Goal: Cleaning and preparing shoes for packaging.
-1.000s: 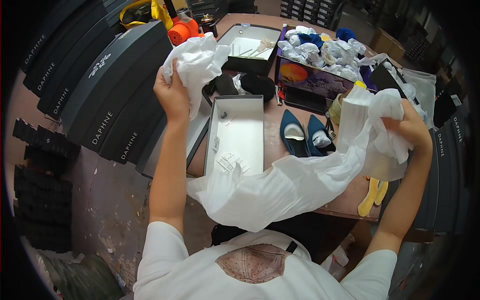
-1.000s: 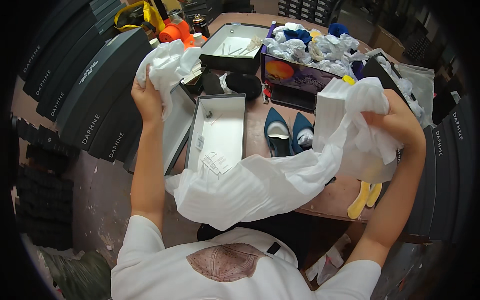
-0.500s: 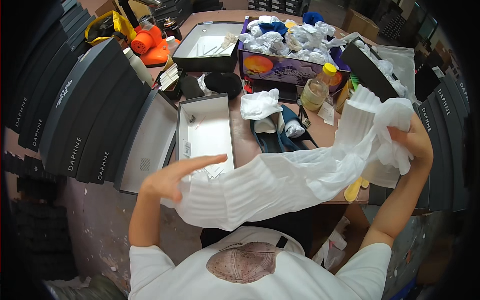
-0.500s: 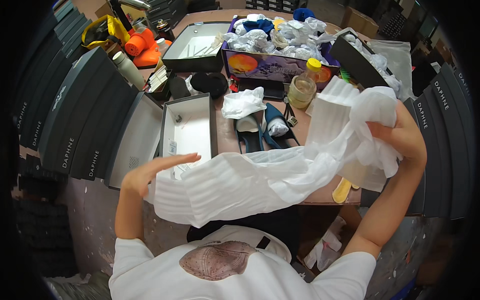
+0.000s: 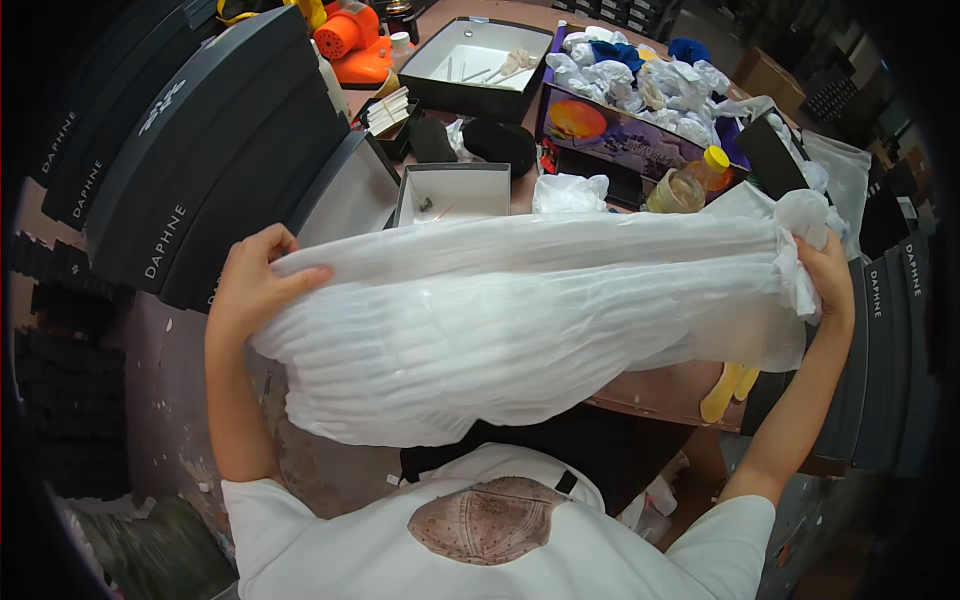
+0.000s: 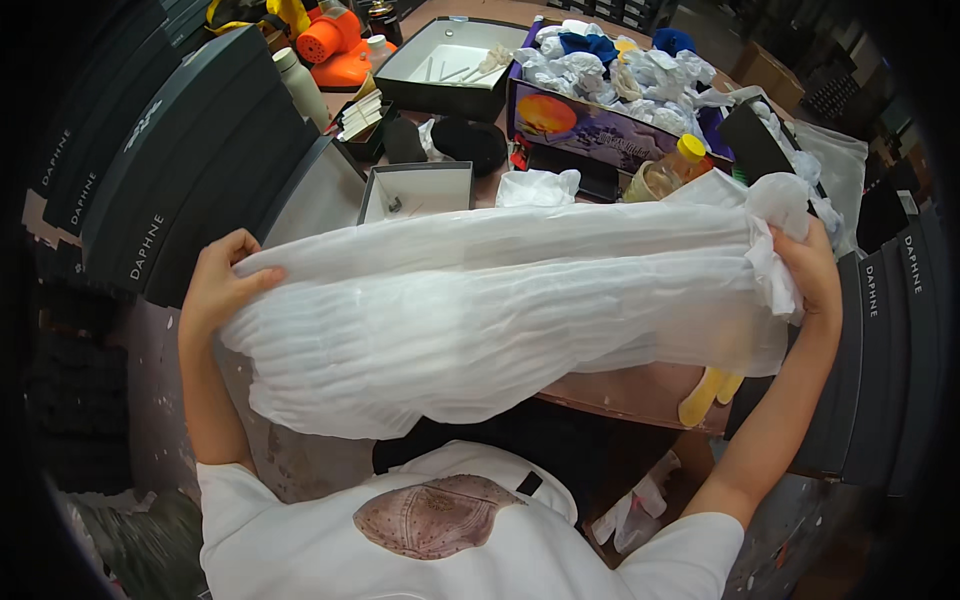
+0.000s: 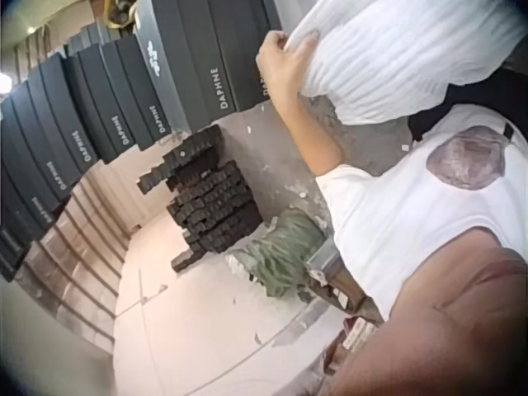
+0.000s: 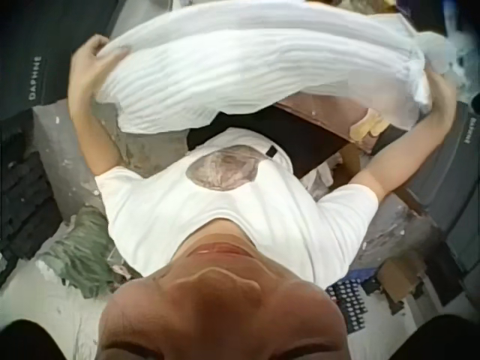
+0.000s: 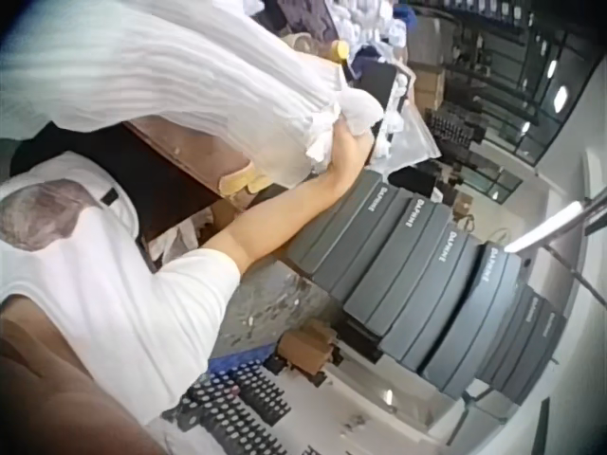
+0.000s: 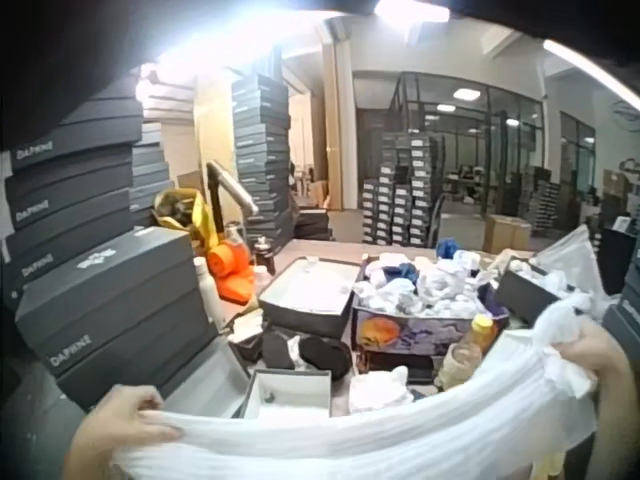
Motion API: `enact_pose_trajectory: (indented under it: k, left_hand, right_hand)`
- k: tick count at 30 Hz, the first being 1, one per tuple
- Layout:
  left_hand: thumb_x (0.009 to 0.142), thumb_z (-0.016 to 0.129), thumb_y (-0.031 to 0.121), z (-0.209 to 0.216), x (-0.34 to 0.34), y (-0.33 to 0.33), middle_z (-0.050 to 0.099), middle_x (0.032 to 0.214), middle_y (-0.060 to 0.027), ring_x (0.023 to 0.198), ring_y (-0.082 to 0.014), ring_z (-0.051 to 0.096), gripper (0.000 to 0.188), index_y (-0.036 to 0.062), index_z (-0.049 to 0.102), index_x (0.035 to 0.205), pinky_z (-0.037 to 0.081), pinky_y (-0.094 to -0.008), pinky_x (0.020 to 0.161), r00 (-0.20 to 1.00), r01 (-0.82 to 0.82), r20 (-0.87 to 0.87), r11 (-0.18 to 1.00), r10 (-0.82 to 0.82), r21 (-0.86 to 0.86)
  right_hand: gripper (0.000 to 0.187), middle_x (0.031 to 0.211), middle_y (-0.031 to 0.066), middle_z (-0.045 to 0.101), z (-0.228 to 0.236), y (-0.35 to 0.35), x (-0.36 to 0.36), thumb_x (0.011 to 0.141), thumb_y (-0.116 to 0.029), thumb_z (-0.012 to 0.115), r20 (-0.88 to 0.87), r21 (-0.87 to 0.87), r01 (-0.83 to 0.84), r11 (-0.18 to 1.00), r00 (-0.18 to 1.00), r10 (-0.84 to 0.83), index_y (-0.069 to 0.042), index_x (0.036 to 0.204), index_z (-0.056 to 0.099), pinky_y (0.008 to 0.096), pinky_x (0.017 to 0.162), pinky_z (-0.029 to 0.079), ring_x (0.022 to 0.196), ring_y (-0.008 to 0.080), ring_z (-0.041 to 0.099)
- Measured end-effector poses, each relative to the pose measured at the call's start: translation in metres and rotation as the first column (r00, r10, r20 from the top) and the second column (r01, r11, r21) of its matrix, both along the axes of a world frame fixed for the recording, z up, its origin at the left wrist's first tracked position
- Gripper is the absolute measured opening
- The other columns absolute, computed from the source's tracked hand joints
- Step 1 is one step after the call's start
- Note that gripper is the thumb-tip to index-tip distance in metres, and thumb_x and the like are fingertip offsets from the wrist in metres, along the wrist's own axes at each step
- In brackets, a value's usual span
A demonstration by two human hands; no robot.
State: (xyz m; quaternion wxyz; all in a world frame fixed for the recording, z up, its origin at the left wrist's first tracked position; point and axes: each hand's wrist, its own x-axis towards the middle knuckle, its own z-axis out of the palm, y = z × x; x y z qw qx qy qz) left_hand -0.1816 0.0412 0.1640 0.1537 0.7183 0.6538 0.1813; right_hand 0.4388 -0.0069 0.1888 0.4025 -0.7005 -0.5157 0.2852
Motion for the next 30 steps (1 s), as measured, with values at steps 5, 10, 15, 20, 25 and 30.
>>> enact_pose_trajectory:
  k: [5, 10, 15, 20, 25, 30]
  left_hand:
    - [0.067, 0.075, 0.023, 0.018, 0.058, 0.049, 0.049, 0.127, -0.0080, 0.109, -0.0231, 0.051, 0.063, 0.0133, 0.051, 0.124, 0.042, -0.0416, 0.088, 0.590, 0.157, -0.712, 0.811, 0.381, 0.564]
    - [0.079, 0.064, 0.025, -0.005, 0.123, 0.023, 0.041, 0.135, -0.0166, 0.125, -0.0332, 0.039, 0.059, 0.0077, 0.046, 0.131, 0.033, -0.0534, 0.098, 0.703, 0.471, -0.711, 0.742, 0.010, 0.477]
    - [0.083, 0.056, 0.049, -0.075, 0.163, -0.032, 0.034, 0.139, -0.0246, 0.128, -0.0466, 0.031, 0.071, 0.0030, 0.041, 0.134, 0.028, -0.0624, 0.098, 0.732, 0.538, -0.522, 0.842, -0.437, 0.049]
    - [0.081, 0.036, 0.072, -0.130, 0.142, 0.017, 0.026, 0.144, -0.0260, 0.131, -0.0523, 0.020, 0.081, 0.0157, 0.036, 0.140, 0.015, -0.0673, 0.101, 0.851, 0.454, -0.248, 0.885, -0.464, -0.101]
    - [0.083, 0.038, 0.067, -0.138, 0.122, 0.011, 0.033, 0.140, -0.0258, 0.130, -0.0496, 0.023, 0.077, 0.0152, 0.036, 0.140, 0.018, -0.0629, 0.103, 0.582, 0.414, -0.599, 0.835, -0.550, -0.364]
    - [0.081, 0.054, 0.036, -0.175, 0.114, 0.053, 0.058, 0.105, -0.0192, 0.082, -0.0363, 0.063, 0.037, 0.0038, 0.067, 0.092, 0.051, -0.0458, 0.066, 0.812, 0.527, -0.204, 0.837, -0.547, -0.148]
  right_hand:
    - [0.033, 0.093, 0.0083, 0.064, -0.035, 0.011, -0.050, 0.079, -0.013, 0.066, -0.050, -0.028, -0.046, 0.999, 0.998, 0.045, 0.004, 0.106, 0.058, 0.0291, 0.071, 0.049, 0.078, 0.0148, 0.061]
    - [0.032, 0.088, 0.0074, 0.064, -0.054, 0.030, -0.085, 0.077, -0.014, 0.066, -0.014, -0.037, -0.077, 0.996, 0.997, 0.076, 0.003, 0.104, 0.059, 0.0289, 0.066, 0.048, 0.074, 0.0142, 0.061]
    - [0.026, 0.081, 0.0061, 0.064, -0.052, 0.033, -0.086, 0.078, -0.014, 0.064, 0.019, -0.163, -0.025, 0.986, 0.999, 0.028, 0.003, 0.098, 0.061, 0.0283, 0.062, 0.047, 0.069, 0.0137, 0.061]
    - [0.030, 0.083, 0.0104, 0.067, -0.060, 0.034, -0.060, 0.077, -0.017, 0.064, 0.099, -0.270, -0.178, 0.946, 0.973, 0.211, 0.002, 0.101, 0.061, 0.0332, 0.065, 0.048, 0.070, 0.0212, 0.064]
    - [0.029, 0.092, 0.0199, 0.063, 0.011, 0.017, -0.147, 0.076, -0.008, 0.062, 0.648, 0.236, -0.083, 0.968, 0.756, -0.093, 0.000, 0.104, 0.060, 0.0384, 0.075, 0.048, 0.086, 0.0379, 0.061]
    - [0.026, 0.085, 0.0165, 0.064, -0.005, 0.045, -0.307, 0.064, -0.008, 0.062, 0.606, -0.318, -0.735, 0.598, 0.328, 0.725, -0.002, 0.089, 0.063, 0.0415, 0.075, 0.049, 0.080, 0.0346, 0.062]
